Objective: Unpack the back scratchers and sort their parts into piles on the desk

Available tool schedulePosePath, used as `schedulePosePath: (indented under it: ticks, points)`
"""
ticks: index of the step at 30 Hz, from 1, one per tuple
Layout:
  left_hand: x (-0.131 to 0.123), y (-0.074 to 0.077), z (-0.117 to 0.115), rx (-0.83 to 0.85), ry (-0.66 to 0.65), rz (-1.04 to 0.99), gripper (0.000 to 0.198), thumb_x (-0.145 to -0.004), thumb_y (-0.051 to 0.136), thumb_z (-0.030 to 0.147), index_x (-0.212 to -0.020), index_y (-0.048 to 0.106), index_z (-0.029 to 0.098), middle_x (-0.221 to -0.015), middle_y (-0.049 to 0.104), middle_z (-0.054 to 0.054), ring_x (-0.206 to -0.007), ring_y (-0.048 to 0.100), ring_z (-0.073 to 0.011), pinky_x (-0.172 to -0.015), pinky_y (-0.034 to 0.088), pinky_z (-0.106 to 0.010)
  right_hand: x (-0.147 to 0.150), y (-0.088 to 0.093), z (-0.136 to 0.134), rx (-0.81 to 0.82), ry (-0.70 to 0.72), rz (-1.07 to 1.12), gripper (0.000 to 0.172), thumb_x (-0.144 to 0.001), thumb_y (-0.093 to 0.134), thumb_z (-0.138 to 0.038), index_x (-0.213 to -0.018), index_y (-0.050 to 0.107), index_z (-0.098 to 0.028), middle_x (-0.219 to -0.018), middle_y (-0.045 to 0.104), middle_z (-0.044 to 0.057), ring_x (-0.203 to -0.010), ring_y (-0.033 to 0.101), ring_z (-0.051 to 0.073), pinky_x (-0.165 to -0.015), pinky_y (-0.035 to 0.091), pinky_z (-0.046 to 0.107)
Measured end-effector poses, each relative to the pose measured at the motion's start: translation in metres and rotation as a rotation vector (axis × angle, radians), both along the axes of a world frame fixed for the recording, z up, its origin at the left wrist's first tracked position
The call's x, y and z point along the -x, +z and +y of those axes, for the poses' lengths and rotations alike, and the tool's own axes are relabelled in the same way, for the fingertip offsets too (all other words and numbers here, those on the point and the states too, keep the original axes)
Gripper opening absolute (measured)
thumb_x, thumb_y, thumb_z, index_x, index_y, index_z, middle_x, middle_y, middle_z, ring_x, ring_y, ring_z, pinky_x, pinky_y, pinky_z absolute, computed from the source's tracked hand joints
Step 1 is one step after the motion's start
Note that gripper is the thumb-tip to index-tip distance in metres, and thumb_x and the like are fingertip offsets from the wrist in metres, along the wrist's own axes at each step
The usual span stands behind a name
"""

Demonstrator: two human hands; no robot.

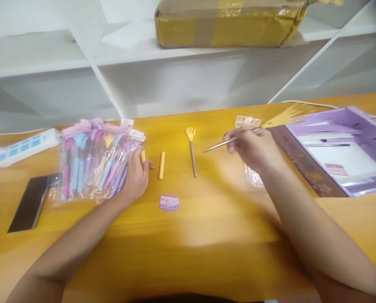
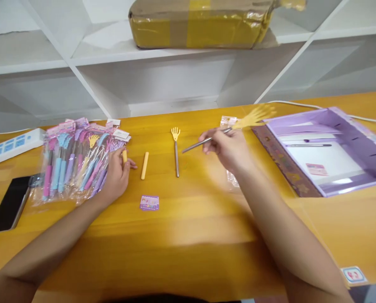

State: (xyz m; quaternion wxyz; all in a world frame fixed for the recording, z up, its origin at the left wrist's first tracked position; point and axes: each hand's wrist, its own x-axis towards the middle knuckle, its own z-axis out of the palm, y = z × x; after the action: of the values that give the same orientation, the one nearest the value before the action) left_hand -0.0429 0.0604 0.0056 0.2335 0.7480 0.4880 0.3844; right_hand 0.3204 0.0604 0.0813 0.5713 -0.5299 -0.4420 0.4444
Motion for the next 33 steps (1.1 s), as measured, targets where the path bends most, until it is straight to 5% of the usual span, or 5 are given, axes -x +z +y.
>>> schedulePosePath:
  ticks: [5,9,15,25,33]
  points:
    - [-0.003,0.001,-0.007,0.035,-0.084,0.086,0.046,-0.109,0.051,0.026,-0.154,0.044,0.028,-0.163,0.029,-0.017,-0.14,0.058,-0.029,-0.114,0.059,-0.054,0.033,-0.057,0.01,0.059,-0.023,-0.188,0.048,-0.087,0.078,-0.042,-0.07,0.036,-0.024,-0.062,0.053,-0.003,-0.055,0.046,0.011,-0.054,0.034,0.026]
    - [-0.006,0.004,-0.013,-0.001,-0.146,0.181,0.047,-0.107,0.054,0.025,-0.153,0.046,0.025,-0.16,0.03,-0.018,-0.147,0.05,-0.0322,-0.125,0.048,-0.058,0.037,-0.082,0.017,-0.037,-0.089,-0.565,0.029,-0.087,0.07,-0.036,-0.081,0.045,-0.025,-0.066,0.05,-0.004,-0.059,0.045,0.014,-0.062,0.038,0.029]
    - [-0.008,0.007,-0.016,0.005,-0.136,0.336,0.052,-0.108,0.054,0.03,-0.157,0.042,0.016,-0.134,0.046,-0.017,-0.123,0.061,-0.0318,-0.114,0.052,-0.055,0.037,-0.085,0.018,-0.042,0.064,-0.857,0.02,-0.092,0.064,-0.038,-0.096,0.05,-0.025,-0.073,0.064,0.0,-0.063,0.057,0.018,-0.064,0.041,0.032]
    - [-0.006,0.009,-0.012,0.009,-0.226,0.22,0.039,-0.109,0.049,0.025,-0.147,0.049,0.017,-0.139,0.05,-0.016,-0.112,0.066,-0.0227,-0.108,0.055,-0.042,0.031,-0.091,0.03,-0.1,0.111,-0.96,0.017,-0.094,0.063,-0.039,-0.096,0.062,-0.022,-0.079,0.071,0.006,-0.069,0.062,0.02,-0.067,0.043,0.033]
    - [0.025,0.051,0.024,-0.214,0.17,0.723,0.051,-0.096,0.068,0.029,-0.142,0.056,0.01,-0.135,0.059,-0.026,-0.13,0.056,-0.0465,-0.11,0.048,-0.062,0.013,-0.096,0.038,-0.149,0.122,-0.721,0.022,-0.096,0.06,-0.043,-0.094,0.062,-0.021,-0.086,0.07,0.006,-0.072,0.058,0.018,-0.071,0.046,0.031]
